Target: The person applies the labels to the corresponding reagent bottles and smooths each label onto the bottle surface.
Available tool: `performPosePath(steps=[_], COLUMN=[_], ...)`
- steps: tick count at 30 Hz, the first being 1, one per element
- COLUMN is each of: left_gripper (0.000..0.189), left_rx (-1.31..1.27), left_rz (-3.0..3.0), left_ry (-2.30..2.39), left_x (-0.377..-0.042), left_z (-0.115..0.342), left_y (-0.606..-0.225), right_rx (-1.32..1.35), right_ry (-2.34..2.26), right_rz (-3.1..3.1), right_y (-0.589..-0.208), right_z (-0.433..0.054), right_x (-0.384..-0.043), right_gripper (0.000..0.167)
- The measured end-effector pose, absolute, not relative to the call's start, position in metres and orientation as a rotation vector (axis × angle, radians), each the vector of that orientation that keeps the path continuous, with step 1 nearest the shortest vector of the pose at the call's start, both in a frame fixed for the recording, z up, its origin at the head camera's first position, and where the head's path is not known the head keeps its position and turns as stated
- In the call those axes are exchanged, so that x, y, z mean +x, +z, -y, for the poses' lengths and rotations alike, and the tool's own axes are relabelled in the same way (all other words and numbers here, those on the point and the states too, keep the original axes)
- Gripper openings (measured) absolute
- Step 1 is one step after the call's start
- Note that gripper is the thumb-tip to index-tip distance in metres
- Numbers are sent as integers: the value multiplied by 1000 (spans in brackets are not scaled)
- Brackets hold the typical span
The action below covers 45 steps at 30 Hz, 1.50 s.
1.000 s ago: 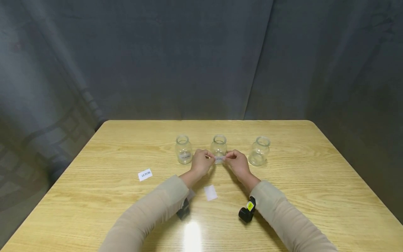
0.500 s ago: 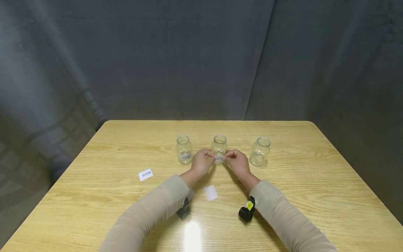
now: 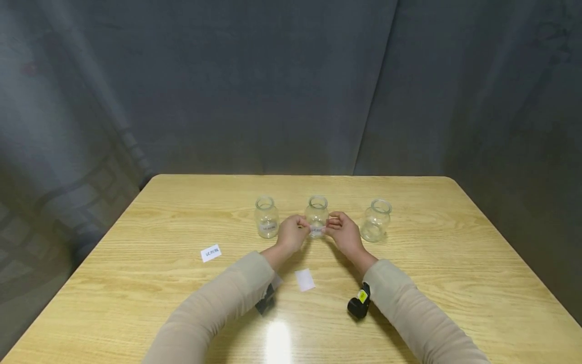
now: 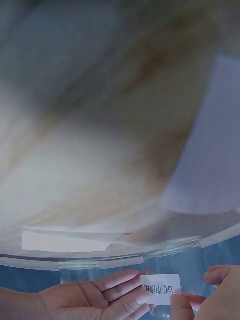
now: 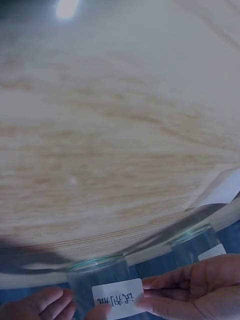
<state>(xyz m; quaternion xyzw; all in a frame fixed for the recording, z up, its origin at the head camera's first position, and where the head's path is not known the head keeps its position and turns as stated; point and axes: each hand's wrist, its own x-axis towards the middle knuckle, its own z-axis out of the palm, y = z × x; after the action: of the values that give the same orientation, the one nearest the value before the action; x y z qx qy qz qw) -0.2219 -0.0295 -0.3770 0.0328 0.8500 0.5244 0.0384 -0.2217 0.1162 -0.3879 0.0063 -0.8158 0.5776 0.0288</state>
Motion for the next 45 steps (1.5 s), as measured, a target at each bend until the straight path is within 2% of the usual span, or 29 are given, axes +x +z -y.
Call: performPosePath(steps=[3,11,20,33,45], left_gripper=[5,14,50,47,40], left_rx=[110,115,135,187,218], left_rz=[-2592,-2607,-2560,-2610,-2686], left_ry=[1610,1626,1587,1468,1376], left_x=[-221,-223,-228,-233,-235], left_z=[30,30,33,38,38], left_y=[-378,-378,-375,-373,-369], right_rx=[46,96,134,215,208], right_ry=[1709,1658,1725,1670,1582], right_rz=[2568,2595,2601,2659,2703], right_y=[-389,-393,-392,-392,-387], right_z=[-117,-121,-122,-128,-129], right_x=[-221,-222,-223,-224,-222], right_gripper=[48,44,43,47,42])
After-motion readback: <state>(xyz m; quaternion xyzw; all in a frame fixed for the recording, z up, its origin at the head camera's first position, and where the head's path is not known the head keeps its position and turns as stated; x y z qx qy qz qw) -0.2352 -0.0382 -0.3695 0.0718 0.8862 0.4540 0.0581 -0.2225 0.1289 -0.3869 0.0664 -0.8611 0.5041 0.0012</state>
